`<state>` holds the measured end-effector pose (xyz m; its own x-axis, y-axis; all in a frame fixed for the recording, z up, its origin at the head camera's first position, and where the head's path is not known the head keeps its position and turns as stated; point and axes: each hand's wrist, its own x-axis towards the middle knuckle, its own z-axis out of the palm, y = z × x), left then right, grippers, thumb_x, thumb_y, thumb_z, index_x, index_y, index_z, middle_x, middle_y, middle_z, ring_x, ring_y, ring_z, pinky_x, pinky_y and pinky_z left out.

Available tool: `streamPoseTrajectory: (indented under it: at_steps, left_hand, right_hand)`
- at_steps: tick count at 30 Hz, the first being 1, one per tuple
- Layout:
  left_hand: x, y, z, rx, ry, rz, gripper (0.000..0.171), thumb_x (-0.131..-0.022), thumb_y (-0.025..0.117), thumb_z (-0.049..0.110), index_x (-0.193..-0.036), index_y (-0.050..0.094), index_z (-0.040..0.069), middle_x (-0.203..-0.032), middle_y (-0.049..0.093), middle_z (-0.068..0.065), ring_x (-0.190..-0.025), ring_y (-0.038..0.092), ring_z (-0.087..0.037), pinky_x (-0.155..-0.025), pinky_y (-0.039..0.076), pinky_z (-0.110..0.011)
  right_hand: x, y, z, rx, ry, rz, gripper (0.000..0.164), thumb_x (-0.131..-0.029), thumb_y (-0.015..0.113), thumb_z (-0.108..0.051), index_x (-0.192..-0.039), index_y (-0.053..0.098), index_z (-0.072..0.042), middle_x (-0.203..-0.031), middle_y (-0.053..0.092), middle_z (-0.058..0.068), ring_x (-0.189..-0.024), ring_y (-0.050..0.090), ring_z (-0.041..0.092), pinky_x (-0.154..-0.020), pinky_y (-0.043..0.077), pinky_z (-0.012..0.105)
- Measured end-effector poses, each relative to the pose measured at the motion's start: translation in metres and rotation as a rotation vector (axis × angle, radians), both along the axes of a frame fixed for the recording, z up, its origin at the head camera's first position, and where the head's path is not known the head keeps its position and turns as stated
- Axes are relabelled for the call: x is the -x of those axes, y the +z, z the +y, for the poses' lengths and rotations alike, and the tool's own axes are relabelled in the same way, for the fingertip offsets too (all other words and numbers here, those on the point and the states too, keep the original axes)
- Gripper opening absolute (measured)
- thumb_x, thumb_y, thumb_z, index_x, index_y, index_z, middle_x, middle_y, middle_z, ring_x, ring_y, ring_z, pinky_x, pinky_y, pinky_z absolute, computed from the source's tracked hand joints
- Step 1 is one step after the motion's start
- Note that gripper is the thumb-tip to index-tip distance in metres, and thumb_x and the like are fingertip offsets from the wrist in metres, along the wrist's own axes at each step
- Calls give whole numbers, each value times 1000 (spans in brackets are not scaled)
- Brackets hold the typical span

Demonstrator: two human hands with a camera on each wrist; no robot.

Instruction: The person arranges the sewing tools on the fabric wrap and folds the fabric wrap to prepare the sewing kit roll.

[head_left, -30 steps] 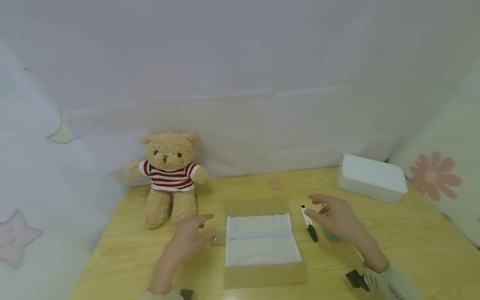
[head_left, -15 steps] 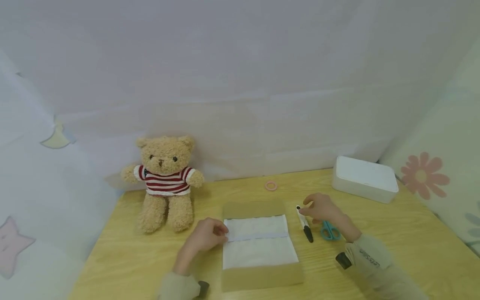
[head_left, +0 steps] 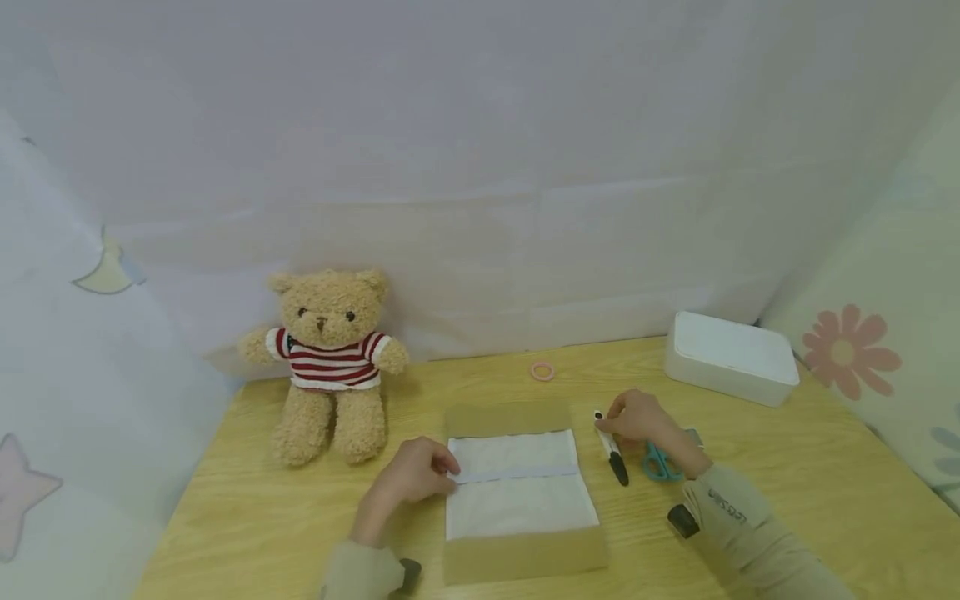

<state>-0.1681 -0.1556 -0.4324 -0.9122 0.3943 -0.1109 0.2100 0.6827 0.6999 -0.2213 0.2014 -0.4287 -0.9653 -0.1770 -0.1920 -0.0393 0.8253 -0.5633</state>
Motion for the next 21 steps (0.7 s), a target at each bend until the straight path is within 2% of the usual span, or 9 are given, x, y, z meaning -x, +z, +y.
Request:
streamPoseTrajectory:
  at_steps: [5,9,17,21]
  left_hand:
    - [4,0,-1,2,-48,-22,13,-73,77,1,-84,72,6,-81,64,-1,-77,55,-15,-70,47,-32]
    - [5,-2,-3,4,-68,-25,13,-73,77,0,-84,72,6,-81,64,-1,-78,55,-16,-70,47,-32]
    - [8,-5,-5,-10,-87,-15,12,-74,76,-1,-83,73,7,-79,63,0,-76,53,-15,-67,46,-31]
    - [9,-7,-5,-17,-87,-31,12,-74,76,-1,-82,73,7,-80,62,0,-75,52,-14,-67,46,-31]
  right_hand:
    - [3,-7,-1,-11,-18,-6,26,-82,74,-25,-80,65,-1,-73,63,5,-59,58,17,-54,47,29]
    - [6,-12,-4,9,-25,-4,23,-80,75,-22,-71,63,-4,-60,59,2,-49,53,12,-48,43,24]
    - [7,-10,-9,19,-61,-15,36,-77,71,-16,-47,52,-11,-40,39,-8,-37,34,6,-39,28,17]
    - [5,-7,-7,31,-71,-29,35,-77,68,-16,-45,54,-9,-39,41,-6,-35,34,6,-37,28,18]
